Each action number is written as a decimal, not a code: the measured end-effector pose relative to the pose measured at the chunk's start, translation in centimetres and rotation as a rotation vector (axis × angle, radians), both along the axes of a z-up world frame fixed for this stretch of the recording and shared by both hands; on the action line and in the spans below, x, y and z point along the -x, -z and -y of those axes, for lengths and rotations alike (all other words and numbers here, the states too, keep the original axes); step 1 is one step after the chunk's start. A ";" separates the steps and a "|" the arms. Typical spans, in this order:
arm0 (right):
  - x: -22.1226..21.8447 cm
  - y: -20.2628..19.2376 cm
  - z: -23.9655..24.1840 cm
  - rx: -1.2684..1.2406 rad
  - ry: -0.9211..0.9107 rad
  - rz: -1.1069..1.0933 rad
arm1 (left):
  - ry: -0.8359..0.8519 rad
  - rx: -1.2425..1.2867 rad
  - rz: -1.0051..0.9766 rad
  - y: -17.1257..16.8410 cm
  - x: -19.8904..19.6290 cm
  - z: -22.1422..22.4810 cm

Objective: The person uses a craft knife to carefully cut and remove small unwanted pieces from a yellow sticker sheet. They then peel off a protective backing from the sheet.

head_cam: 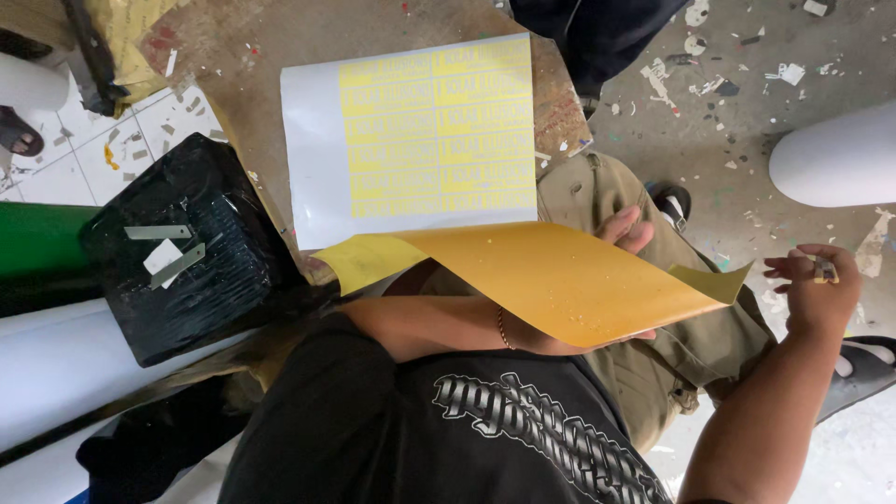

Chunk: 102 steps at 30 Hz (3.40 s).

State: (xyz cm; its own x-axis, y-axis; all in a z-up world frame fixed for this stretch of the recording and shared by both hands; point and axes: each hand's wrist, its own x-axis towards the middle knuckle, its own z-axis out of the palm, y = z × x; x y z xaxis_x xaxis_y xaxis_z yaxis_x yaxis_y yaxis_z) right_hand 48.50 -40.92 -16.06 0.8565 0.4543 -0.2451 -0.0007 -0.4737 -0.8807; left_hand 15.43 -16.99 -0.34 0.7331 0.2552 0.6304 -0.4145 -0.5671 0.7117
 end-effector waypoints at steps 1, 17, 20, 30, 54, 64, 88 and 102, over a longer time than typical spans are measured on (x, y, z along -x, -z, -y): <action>0.1 -0.1 -0.1 -0.004 0.001 0.001 | -0.014 -0.009 -0.024 0.1 0.2 0.1; 0.4 0.3 -0.8 -0.121 -0.016 -0.026 | -0.117 -0.014 -0.108 -1.7 -2.2 -2.5; 0.2 0.7 -0.1 -0.136 -0.013 -0.011 | -0.124 -0.038 -0.116 -1.4 -2.8 -2.5; 3.3 -3.5 -1.5 -0.414 -0.121 0.160 | -0.086 -0.189 -0.212 -5.6 -0.7 -4.2; 10.3 -7.5 25.2 -0.542 0.437 -0.055 | 0.543 0.276 -0.169 -4.1 -2.2 -1.1; 11.0 -5.8 34.7 -0.450 0.579 -0.157 | 0.760 1.226 -0.239 -3.6 -1.1 0.0; 13.3 -5.2 26.2 -0.756 0.646 -0.126 | 0.494 1.357 -0.206 -1.7 -2.4 -1.8; 13.8 -11.0 19.5 -0.789 0.593 -0.105 | 0.425 1.348 -0.172 -2.8 -2.8 -3.0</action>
